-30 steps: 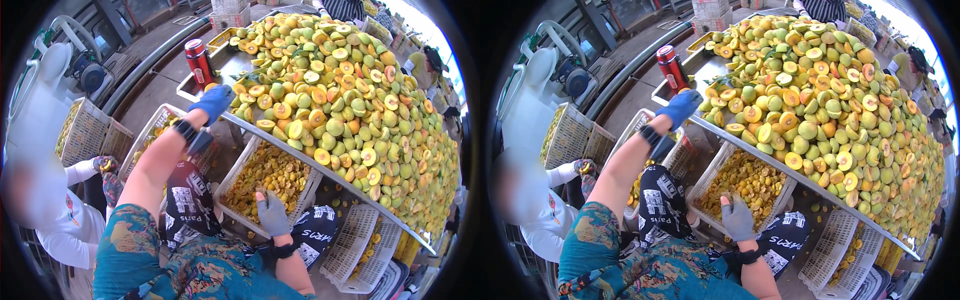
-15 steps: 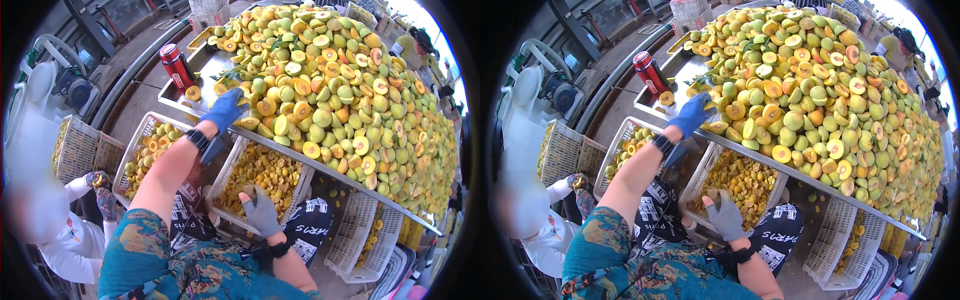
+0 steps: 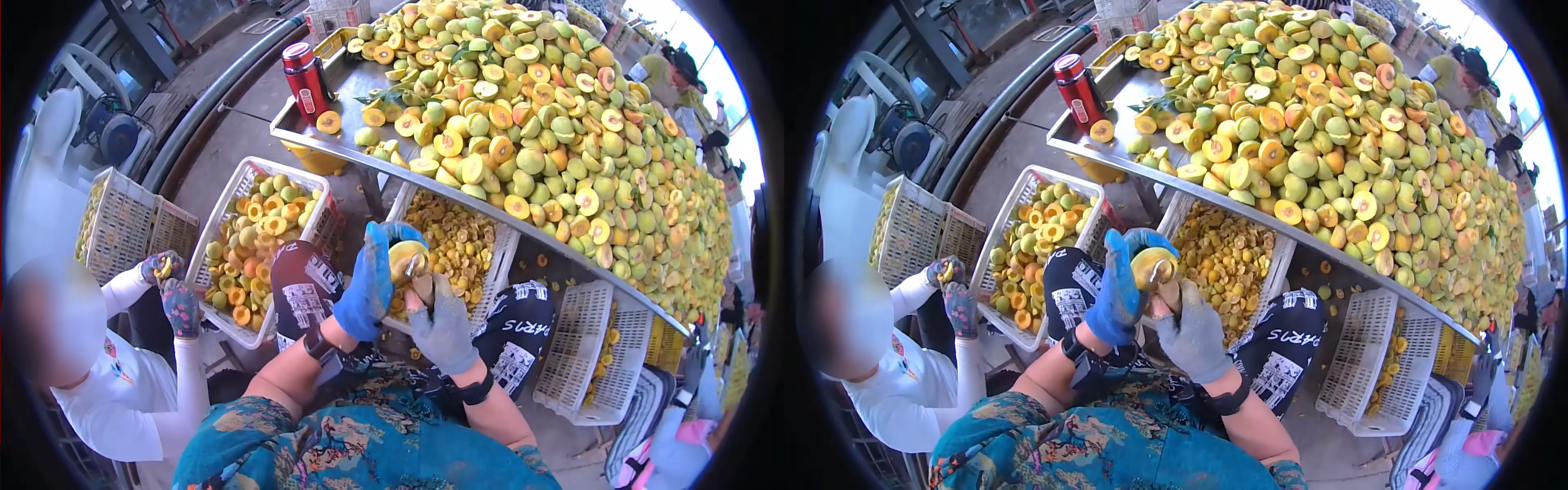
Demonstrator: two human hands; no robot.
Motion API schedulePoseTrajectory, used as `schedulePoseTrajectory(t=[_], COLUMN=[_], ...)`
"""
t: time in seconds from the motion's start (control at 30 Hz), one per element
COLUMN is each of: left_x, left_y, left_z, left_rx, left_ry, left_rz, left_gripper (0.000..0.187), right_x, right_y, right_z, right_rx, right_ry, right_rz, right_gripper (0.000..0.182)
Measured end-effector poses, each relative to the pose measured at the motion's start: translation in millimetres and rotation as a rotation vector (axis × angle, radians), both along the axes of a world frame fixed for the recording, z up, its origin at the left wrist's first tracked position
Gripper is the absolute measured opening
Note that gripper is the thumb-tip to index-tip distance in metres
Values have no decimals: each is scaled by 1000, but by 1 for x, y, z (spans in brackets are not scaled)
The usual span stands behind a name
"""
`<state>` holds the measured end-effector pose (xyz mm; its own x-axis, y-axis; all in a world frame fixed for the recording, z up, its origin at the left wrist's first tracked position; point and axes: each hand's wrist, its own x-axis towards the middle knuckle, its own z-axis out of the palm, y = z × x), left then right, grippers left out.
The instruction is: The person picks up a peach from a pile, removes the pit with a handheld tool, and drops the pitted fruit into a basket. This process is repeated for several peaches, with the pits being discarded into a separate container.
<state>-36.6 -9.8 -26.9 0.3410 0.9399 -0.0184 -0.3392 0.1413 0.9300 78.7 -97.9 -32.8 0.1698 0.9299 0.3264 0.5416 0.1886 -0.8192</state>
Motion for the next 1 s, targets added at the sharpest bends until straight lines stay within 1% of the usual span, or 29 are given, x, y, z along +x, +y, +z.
schedulePoseTrajectory(t=[0.03,0.07,0.1,0.17,0.4,0.47,0.5,0.57,0.7,0.77,0.8,0.87,0.9,0.97,1.0], left_x=[-2,-2,-1,-1,-15,-17,-17,-18,-21,-22,-23,-25,-24,-22,-23], left_y=[-6,-12,-14,-18,-19,-21,-21,-22,-19,-18,-18,-17,-18,-20,-18], left_z=[0,7,9,12,27,23,22,20,23,22,22,24,27,34,35], left_rx=[17,-53,-49,-125,-117,-57,-57,83,83,-49,-49,-19,-19,-34,-33], left_ry=[-8,-86,-93,-70,-165,-73,-75,25,2,-91,-93,-8,-8,79,79], left_rz=[38,54,60,136,66,68,71,77,33,-47,-48,-78,-78,-65,-65], left_gripper=[69,71,71,80,77,78,78,79,79,80,80,82,82,75,75], right_x=[-3,-7,-11,-18,-30,-31,-31,-29,-24,-15,-11,-5,-2,4,7], right_y=[-2,-3,-4,-7,-8,-9,-10,-11,-13,-13,-13,-12,-12,-13,-13], right_z=[2,5,6,6,16,19,20,24,33,36,41,52,51,45,43], right_rx=[3,5,9,-65,-153,-210,-209,-256,-300,-245,-245,-340,-341,-393,-392], right_ry=[-6,-10,-17,-72,-53,-82,-84,-46,-63,-168,-170,-84,-85,-206,-207], right_rz=[8,18,25,-7,38,44,47,77,97,240,239,325,326,318,317], right_gripper=[40,40,40,39,36,30,30,25,24,28,28,29,29,33,33])
